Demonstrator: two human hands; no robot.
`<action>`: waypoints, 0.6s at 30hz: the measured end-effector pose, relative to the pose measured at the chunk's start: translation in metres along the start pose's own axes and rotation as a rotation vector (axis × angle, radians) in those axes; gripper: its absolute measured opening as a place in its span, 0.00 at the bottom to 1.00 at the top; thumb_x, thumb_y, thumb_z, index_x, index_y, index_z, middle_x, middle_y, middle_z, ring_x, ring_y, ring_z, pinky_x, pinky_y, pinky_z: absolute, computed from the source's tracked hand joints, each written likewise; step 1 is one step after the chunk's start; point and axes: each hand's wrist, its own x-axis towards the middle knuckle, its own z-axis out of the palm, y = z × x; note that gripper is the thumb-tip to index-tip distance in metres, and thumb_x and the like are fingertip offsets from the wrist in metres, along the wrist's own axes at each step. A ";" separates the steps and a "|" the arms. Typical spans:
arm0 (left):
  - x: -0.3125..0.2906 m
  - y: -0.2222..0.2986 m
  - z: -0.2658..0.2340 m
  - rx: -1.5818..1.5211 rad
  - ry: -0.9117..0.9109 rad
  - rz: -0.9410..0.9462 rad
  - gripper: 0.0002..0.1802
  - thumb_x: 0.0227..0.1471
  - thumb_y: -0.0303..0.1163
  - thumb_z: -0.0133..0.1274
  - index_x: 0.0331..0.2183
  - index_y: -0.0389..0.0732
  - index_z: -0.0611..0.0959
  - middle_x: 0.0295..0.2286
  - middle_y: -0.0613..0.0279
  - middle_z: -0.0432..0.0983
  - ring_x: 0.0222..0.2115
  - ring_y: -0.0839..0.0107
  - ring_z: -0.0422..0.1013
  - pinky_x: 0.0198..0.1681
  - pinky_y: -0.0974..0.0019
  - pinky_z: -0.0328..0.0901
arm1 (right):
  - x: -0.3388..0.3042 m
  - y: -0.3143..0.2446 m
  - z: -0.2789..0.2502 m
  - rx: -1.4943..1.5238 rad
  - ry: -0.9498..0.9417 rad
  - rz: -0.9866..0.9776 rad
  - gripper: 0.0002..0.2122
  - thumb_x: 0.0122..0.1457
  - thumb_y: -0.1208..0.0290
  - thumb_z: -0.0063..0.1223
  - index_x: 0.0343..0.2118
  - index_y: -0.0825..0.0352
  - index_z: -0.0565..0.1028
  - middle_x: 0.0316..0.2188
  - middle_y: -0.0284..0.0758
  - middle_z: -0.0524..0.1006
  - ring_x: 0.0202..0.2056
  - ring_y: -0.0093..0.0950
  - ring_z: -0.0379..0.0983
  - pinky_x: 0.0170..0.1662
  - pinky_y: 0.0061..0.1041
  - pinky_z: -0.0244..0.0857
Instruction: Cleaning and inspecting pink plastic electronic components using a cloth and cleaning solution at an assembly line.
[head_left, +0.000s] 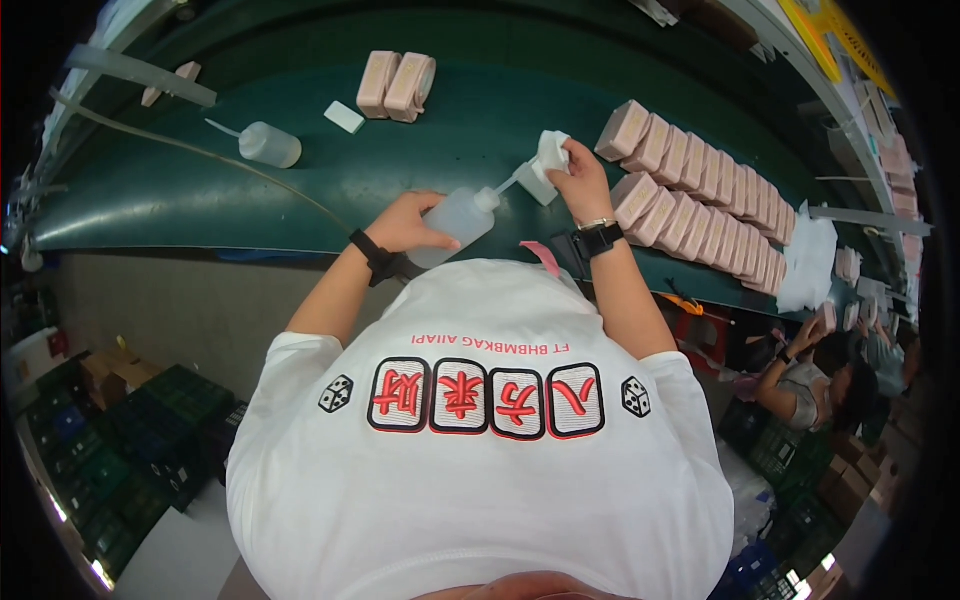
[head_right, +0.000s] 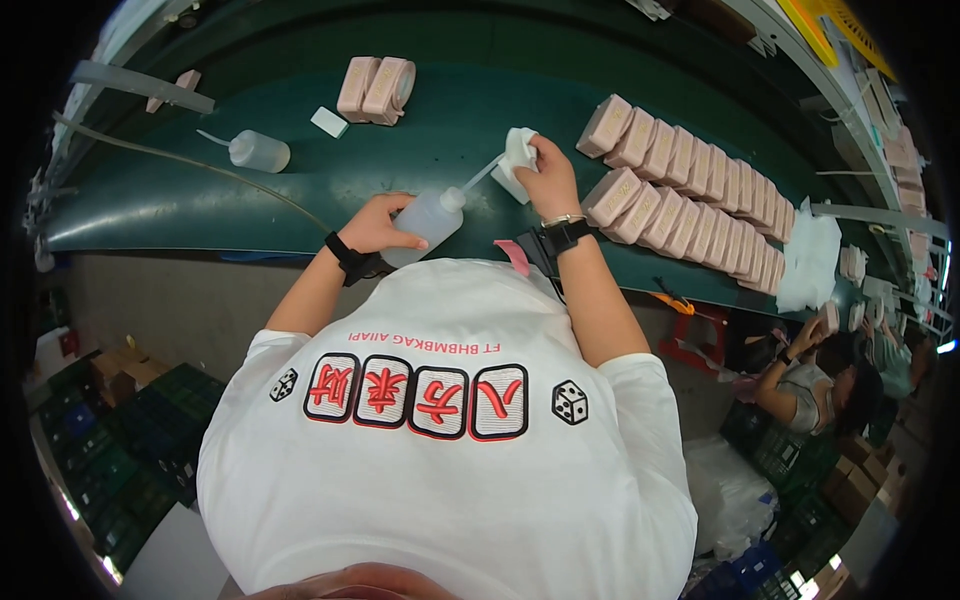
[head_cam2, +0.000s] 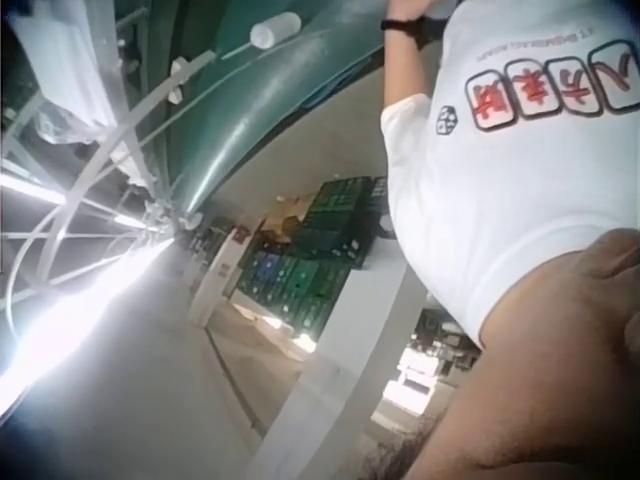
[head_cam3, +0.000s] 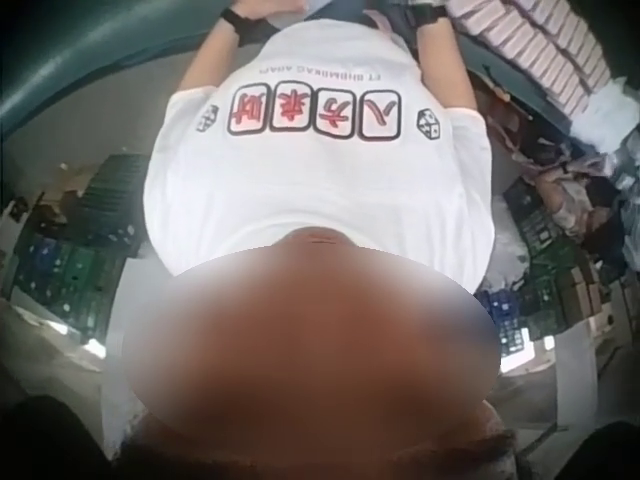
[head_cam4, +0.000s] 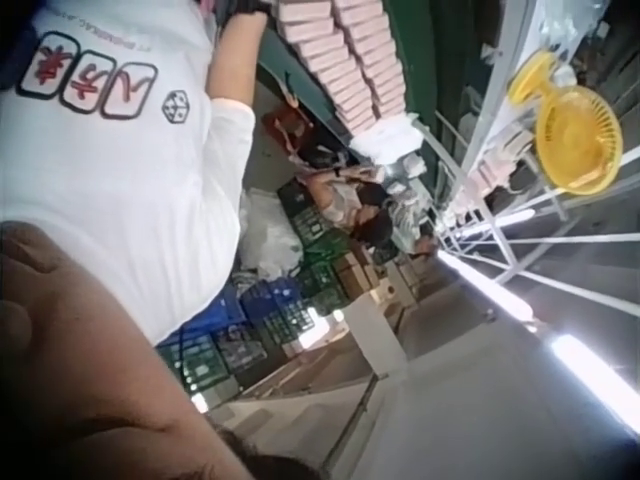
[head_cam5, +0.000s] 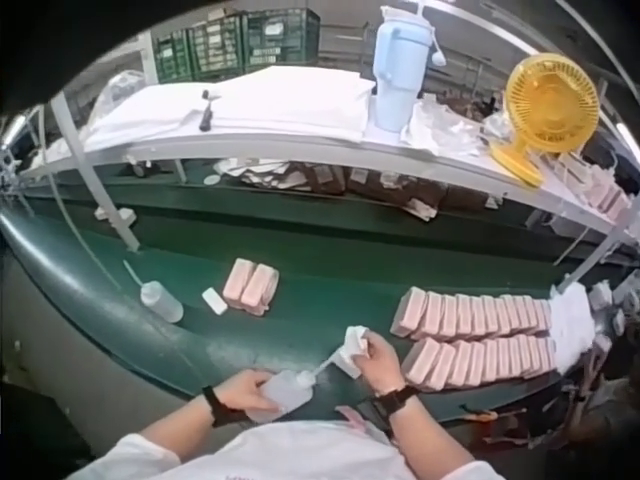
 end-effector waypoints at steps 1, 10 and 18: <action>0.001 -0.003 -0.002 -0.003 0.064 0.025 0.32 0.31 0.37 0.72 0.41 0.34 0.81 0.38 0.54 0.78 0.39 0.64 0.74 0.46 0.64 0.67 | 0.000 0.000 -0.003 0.098 0.013 0.026 0.24 0.49 0.86 0.54 0.53 0.73 0.68 0.46 0.38 0.76 0.48 0.28 0.74 0.52 0.25 0.65; -0.009 -0.083 -0.051 -0.392 1.022 0.031 0.42 0.33 0.26 0.70 0.53 0.35 0.70 0.46 0.54 0.72 0.46 0.62 0.71 0.52 0.59 0.65 | -0.040 -0.011 -0.041 0.331 0.124 0.126 0.20 0.55 0.86 0.50 0.53 0.72 0.69 0.47 0.36 0.76 0.48 0.26 0.72 0.53 0.24 0.64; 0.039 -0.127 -0.083 -0.357 1.565 -0.033 0.46 0.33 0.22 0.69 0.54 0.32 0.65 0.51 0.48 0.67 0.49 0.56 0.68 0.54 0.57 0.63 | -0.052 0.003 -0.078 0.387 0.249 0.191 0.18 0.56 0.84 0.49 0.51 0.71 0.70 0.45 0.34 0.76 0.44 0.25 0.74 0.49 0.23 0.67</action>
